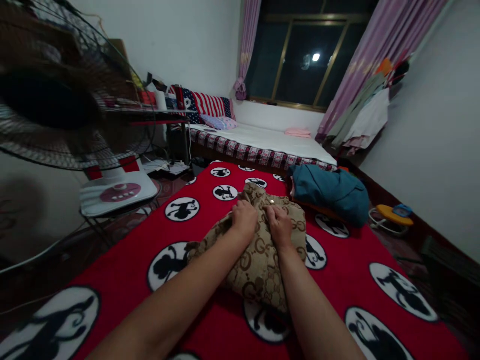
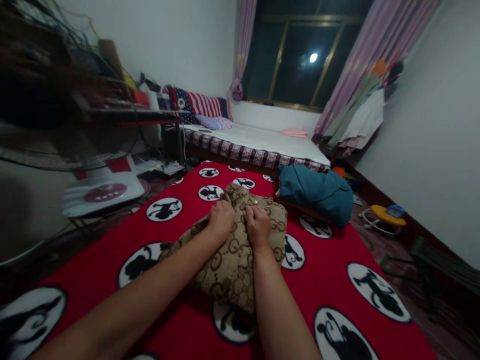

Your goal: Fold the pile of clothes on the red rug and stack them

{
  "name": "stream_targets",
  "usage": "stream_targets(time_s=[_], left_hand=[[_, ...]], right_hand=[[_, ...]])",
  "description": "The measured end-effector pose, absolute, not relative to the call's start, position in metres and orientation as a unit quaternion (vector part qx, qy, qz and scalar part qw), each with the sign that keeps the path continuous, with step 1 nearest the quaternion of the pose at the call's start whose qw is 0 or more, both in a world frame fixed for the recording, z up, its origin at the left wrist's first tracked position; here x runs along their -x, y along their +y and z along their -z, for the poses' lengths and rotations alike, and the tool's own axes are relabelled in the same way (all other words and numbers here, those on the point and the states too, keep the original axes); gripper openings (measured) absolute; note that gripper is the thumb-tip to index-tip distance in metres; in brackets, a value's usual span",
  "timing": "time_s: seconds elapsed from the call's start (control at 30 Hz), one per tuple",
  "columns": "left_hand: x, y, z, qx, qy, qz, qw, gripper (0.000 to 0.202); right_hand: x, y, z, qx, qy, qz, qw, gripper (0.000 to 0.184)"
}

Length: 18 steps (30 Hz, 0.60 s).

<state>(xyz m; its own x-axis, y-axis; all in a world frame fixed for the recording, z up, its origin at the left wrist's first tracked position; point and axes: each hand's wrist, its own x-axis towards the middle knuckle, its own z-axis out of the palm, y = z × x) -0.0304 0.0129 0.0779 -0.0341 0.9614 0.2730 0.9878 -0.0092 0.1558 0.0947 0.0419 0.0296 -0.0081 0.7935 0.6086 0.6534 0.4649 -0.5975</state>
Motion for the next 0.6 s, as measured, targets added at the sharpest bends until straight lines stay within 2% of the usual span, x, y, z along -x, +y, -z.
stream_targets(time_s=[0.13, 0.37, 0.6], left_hand=[[0.025, 0.006, -0.070, 0.722, -0.678, 0.134, 0.035, 0.025], [0.046, -0.009, -0.080, 0.717, -0.682, 0.144, 0.010, 0.032], [0.123, -0.014, -0.083, 0.711, -0.694, 0.099, -0.055, 0.020]], right_hand=[[-0.095, 0.043, -0.027, 0.533, -0.694, -0.108, 0.472, 0.049], [-0.098, 0.043, -0.024, 0.541, -0.684, -0.120, 0.475, 0.047], [-0.095, 0.039, -0.032, 0.592, -0.698, -0.074, 0.396, 0.050]])
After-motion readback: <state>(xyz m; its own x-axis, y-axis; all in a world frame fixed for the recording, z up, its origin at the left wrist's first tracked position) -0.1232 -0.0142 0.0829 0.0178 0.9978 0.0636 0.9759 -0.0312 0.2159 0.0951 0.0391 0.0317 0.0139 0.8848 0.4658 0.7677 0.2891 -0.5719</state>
